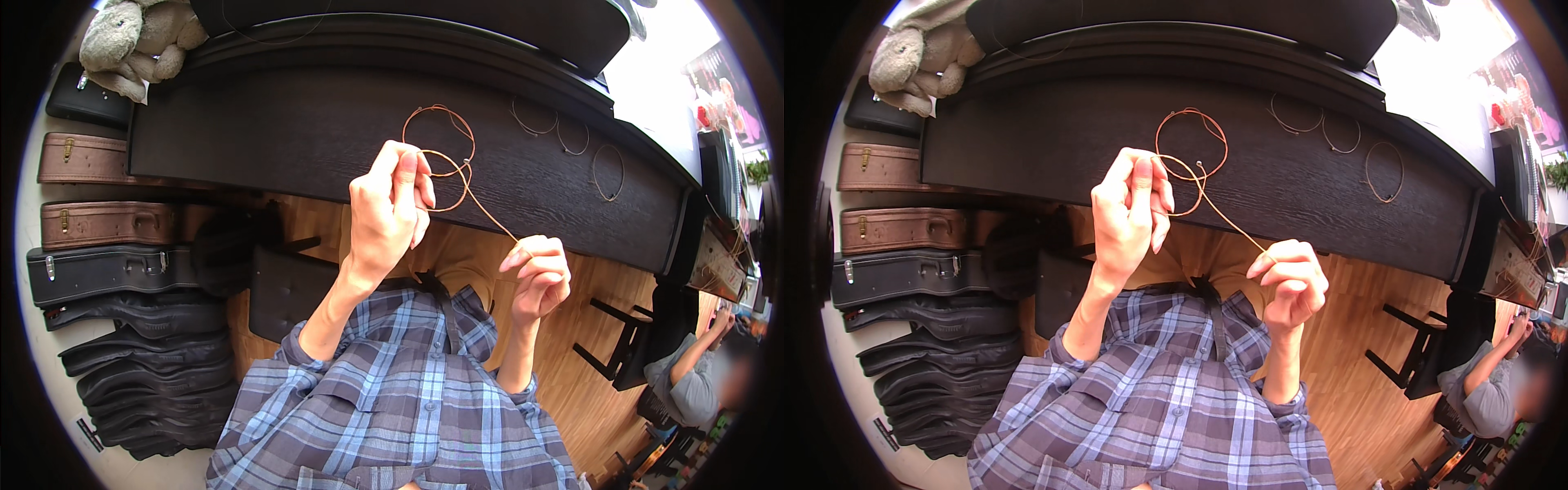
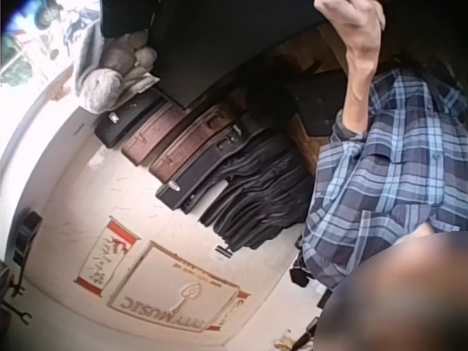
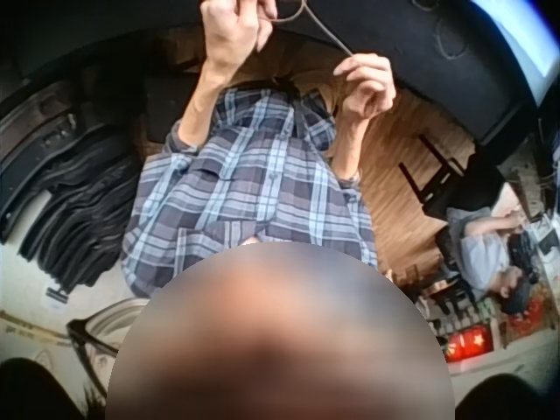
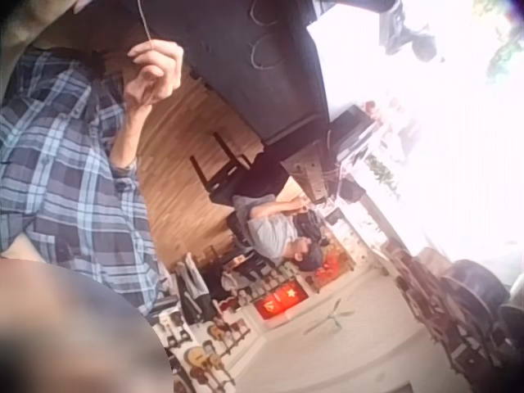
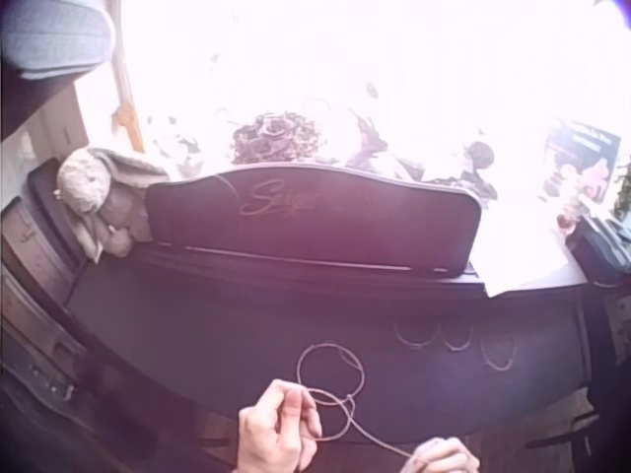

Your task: The person shapes a copper-colored wire into a circular loop by hand, repeatedly bending and adjusting it. They place the finished loop on the piano surface alongside other similar wire loops.

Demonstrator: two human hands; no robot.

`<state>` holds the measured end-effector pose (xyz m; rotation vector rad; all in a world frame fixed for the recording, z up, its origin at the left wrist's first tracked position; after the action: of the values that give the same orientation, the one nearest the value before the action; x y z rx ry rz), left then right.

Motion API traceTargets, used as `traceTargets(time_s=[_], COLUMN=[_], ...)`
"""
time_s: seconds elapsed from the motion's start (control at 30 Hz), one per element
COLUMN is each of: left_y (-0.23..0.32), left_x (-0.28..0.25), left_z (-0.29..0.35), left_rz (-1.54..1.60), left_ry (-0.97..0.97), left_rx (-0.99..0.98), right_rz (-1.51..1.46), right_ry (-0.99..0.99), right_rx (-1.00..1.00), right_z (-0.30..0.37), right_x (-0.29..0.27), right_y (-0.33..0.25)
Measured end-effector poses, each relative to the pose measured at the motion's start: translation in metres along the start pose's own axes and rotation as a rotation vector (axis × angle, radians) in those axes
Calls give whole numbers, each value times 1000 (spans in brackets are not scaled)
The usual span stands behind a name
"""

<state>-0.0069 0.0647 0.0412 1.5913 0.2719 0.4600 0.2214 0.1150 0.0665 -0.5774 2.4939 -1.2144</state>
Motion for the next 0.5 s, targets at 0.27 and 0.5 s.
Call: traceTargets(time_s=[0.27,0.5], left_y=[-14,-19], left_x=[7,16], left_z=[-2,2], left_rz=[411,424], left_ry=[-136,-143], left_rx=[-117,-118], right_rz=[499,541], right_ry=[-279,-618], right_rx=[-12,130], right_z=[-3,3], right_x=[26,67], right_y=[-5,12])
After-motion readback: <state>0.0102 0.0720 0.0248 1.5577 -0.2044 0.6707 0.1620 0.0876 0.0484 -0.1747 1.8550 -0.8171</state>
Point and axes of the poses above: each hand's wrist, its own z-axis away from the middle knuckle, its own x-axis out of the palm, y = z × x, the point moved 10 cm from there along -z, towards the middle knuckle, and after that the axes turned 8 degrees about -y, right-handed, at the moved point
